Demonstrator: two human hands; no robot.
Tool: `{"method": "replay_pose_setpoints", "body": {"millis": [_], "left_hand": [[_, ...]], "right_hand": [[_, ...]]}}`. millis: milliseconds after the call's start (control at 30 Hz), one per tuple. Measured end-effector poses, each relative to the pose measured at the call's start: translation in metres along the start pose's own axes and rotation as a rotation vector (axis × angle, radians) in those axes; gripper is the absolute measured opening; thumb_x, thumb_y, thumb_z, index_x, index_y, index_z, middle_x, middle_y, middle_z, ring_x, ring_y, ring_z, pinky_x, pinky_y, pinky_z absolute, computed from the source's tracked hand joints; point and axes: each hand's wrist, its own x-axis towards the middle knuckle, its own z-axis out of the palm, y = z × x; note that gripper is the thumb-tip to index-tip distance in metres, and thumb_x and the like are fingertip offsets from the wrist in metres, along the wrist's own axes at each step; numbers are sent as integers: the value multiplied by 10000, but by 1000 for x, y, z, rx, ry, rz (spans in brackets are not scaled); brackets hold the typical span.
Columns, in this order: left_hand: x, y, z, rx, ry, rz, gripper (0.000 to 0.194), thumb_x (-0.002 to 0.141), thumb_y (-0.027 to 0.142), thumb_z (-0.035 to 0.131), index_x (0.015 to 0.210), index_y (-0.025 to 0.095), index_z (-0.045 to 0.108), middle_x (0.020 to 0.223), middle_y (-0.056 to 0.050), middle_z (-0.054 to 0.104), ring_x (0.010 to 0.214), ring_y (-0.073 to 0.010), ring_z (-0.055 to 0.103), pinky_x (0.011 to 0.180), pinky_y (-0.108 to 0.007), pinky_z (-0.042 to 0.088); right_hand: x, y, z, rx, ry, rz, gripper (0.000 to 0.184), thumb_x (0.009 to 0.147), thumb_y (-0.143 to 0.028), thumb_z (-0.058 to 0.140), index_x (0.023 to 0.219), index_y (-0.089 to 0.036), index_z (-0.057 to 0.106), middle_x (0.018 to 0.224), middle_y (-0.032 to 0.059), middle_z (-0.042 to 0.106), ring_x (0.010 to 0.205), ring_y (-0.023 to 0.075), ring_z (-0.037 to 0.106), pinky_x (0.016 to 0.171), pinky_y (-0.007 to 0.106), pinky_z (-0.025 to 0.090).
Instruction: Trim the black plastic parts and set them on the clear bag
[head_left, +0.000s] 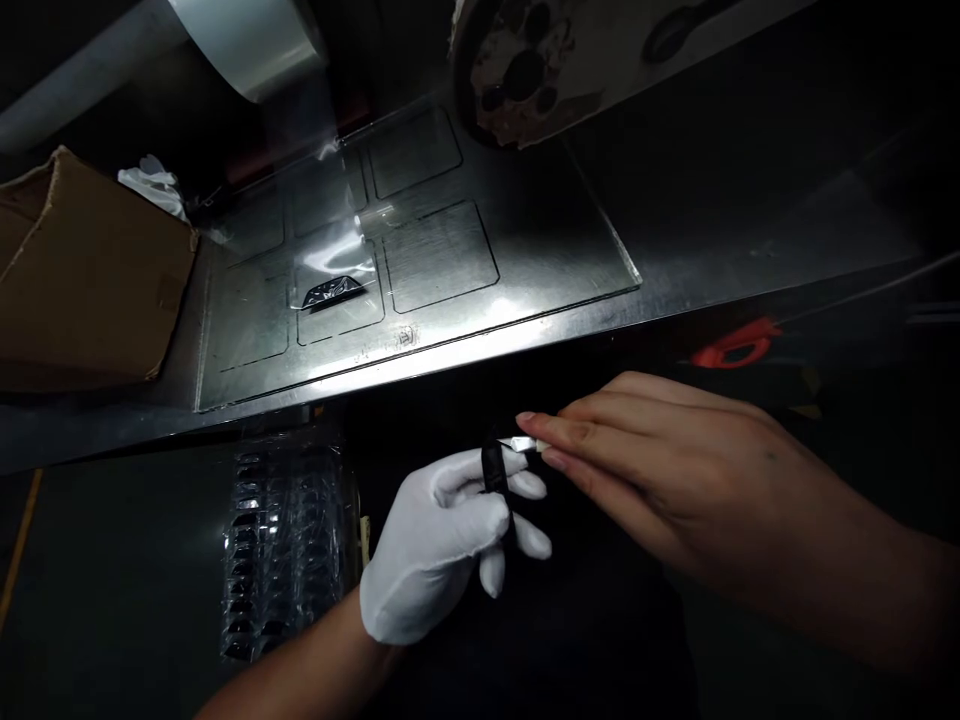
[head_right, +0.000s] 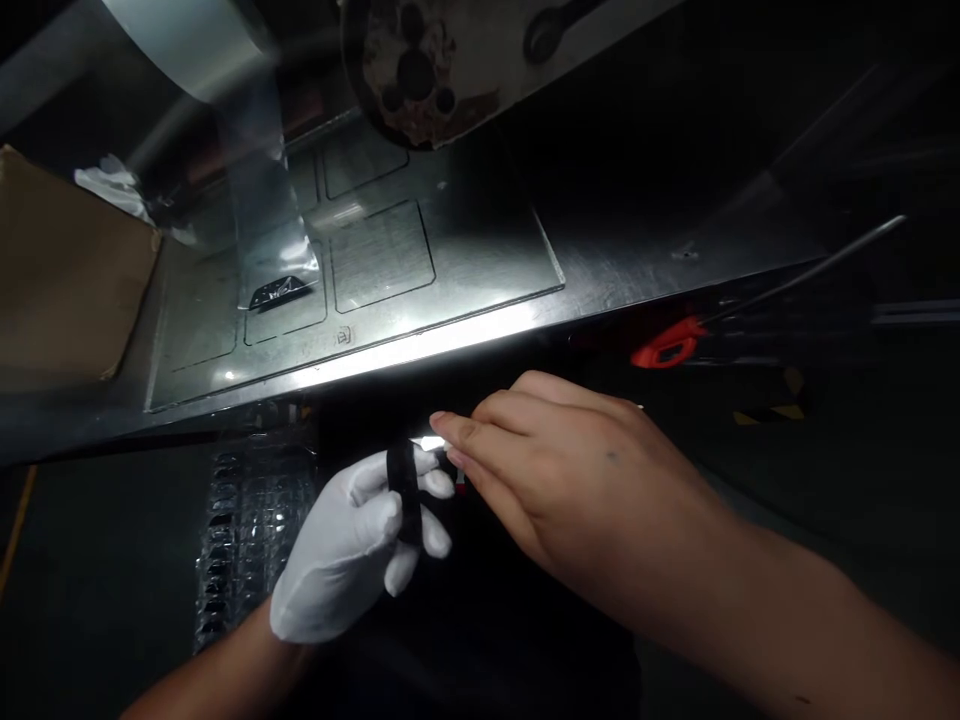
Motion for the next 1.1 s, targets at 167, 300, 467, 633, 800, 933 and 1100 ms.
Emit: {"method": "replay_pose_setpoints", "body": {"millis": [167,300,467,633,800,933,1100], "left_hand": [[-4,3,-3,45,31,-4,306,922,336,821,1181,174,796,1198,-140,700,805,-178,773,466,-99,499],[-8,4,-5,87,62,-29,368,908,339,836,1224,165,770,1198,-157,708,791,-212,787,438,-110,476],[-9,5,-10,78,45,-63,379,920,329,824,1244,147,754,1202,-164,713,796,-212,792,431,-107,467],[-12,5,-17,-40,-18,-49,347,934,339,806,1209,133,760,1170,-144,717,739,-165,777,416,-88,452],[-17,6,-20,-112,-29,1,357,945,326,794,1262,165,755,1354,-194,704,816,-199,800,431,-96,458],[-20,7,-21,-82,-39,18,443,966,368,776,1345,145,721,1056,-191,793,831,-216,797,460,-97,464],[-25,5,-23,-38,-15,71,460,960,368,782,1369,171,714,1094,-194,784,945,-288,804,469,-115,471]], "right_hand": [[5,-7,-1,-53,-46,28,314,1074,-296,577,1356,-272,712,1079,-7,783,934,179,658,766,339,533],[8,-12,-1,-160,-47,24,317,1087,-310,549,1341,-258,731,1039,14,787,916,195,662,720,338,509],[12,-15,-1,-251,-68,12,274,1073,-321,577,1267,-269,763,986,1,782,870,200,660,668,337,497],[10,-20,-2,-215,14,-112,310,1027,-200,642,1331,-164,691,1093,34,790,929,193,690,797,346,555],[9,-31,-3,-86,6,21,177,1074,-250,573,1199,-207,690,1065,23,783,868,163,732,730,295,550],[13,-41,0,-84,-106,73,227,1089,-299,514,1110,-207,720,953,39,756,760,173,711,667,305,531],[16,-46,7,-124,-118,32,266,1094,-292,490,1084,-187,734,885,38,727,711,162,685,625,298,505]]}}
